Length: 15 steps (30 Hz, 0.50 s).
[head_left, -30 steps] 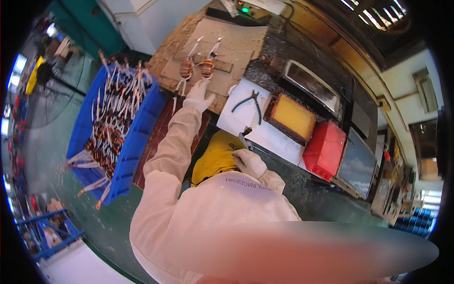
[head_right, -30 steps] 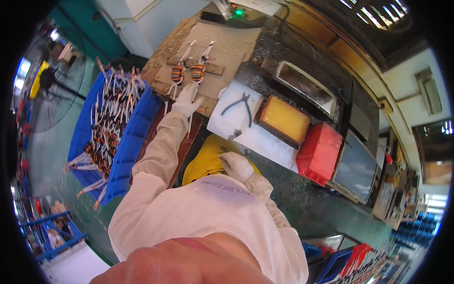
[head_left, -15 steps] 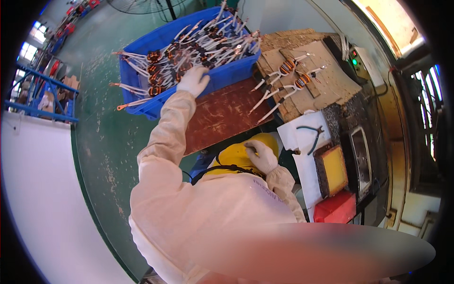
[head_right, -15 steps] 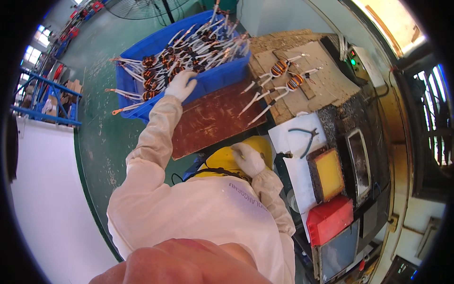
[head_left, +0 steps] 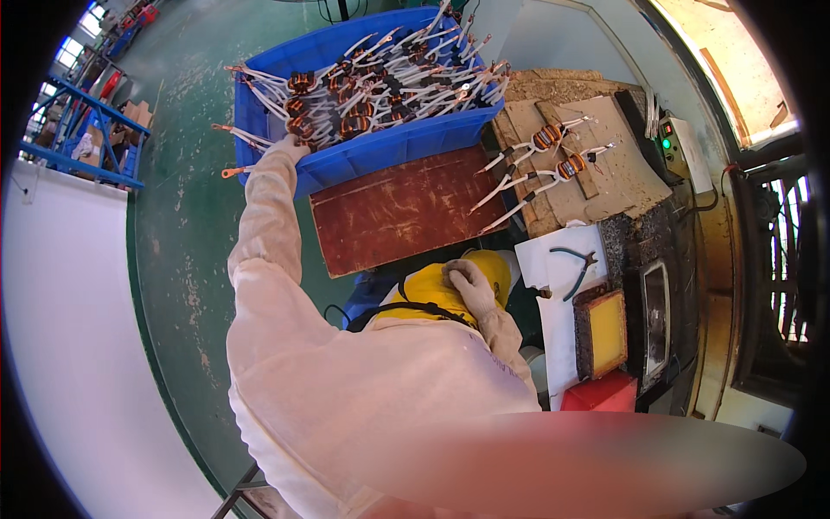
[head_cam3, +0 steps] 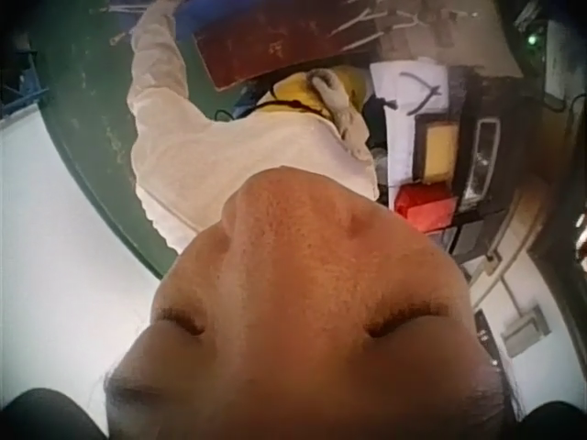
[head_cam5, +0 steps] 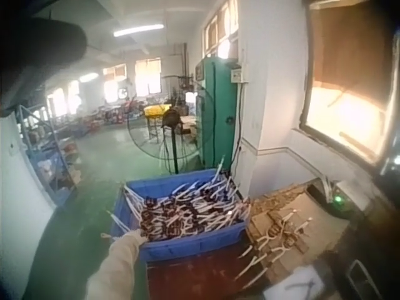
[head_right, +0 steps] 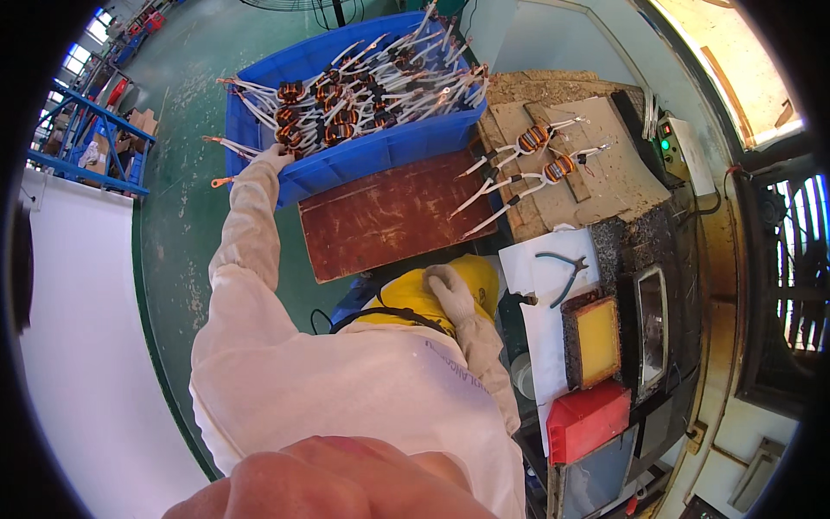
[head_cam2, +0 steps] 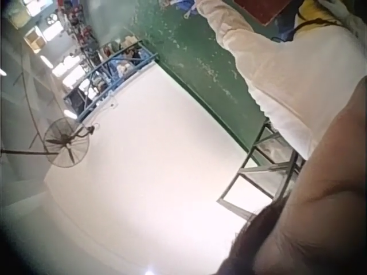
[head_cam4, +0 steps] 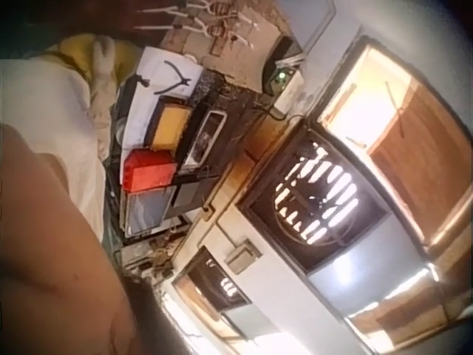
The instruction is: The person assembles copper wire components at an industrial workbench, using wire cutters to manipulate insulated wire and copper coils while wearing protective gloves.
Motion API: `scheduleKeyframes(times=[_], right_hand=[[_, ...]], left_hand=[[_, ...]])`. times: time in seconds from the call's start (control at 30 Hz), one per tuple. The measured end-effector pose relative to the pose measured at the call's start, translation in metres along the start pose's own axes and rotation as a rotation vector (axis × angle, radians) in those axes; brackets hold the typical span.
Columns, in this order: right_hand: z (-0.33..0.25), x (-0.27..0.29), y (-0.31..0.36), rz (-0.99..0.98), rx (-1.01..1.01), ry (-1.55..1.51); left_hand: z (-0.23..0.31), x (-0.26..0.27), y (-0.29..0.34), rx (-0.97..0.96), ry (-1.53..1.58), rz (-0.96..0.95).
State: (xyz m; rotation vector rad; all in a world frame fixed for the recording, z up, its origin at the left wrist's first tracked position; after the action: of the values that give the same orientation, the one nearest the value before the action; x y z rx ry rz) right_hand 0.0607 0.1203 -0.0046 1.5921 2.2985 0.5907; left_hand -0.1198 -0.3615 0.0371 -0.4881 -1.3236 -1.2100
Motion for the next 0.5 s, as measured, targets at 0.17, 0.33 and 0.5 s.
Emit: scheduleKeyframes(times=[0.17, 0.33, 0.5], right_hand=[[-0.001, 0.004, -0.003, 0.013, -0.003, -0.092], [0.005, 0.006, -0.008, 0.010, -0.004, -0.156], [0.008, 0.007, -0.010, 0.013, -0.015, -0.162]], left_hand=[[0.002, -0.014, -0.023, 0.092, -0.063, -0.049], [-0.014, -0.019, -0.043, 0.062, -0.067, 0.121], [-0.014, -0.013, -0.038, 0.066, -0.065, 0.136]])
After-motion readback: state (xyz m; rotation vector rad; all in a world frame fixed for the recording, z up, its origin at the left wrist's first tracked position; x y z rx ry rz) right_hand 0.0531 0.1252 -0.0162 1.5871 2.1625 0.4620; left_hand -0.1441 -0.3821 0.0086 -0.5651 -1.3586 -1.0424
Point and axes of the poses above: each hand's wrist, its own y-axis away from the middle knuckle, its own x-axis out of the back of the hand, z = x × y, the point moved 6 cm from there along -y, towards the middle knuckle, and after that the axes turned 1 degree about -x, right-handed, at the moved point
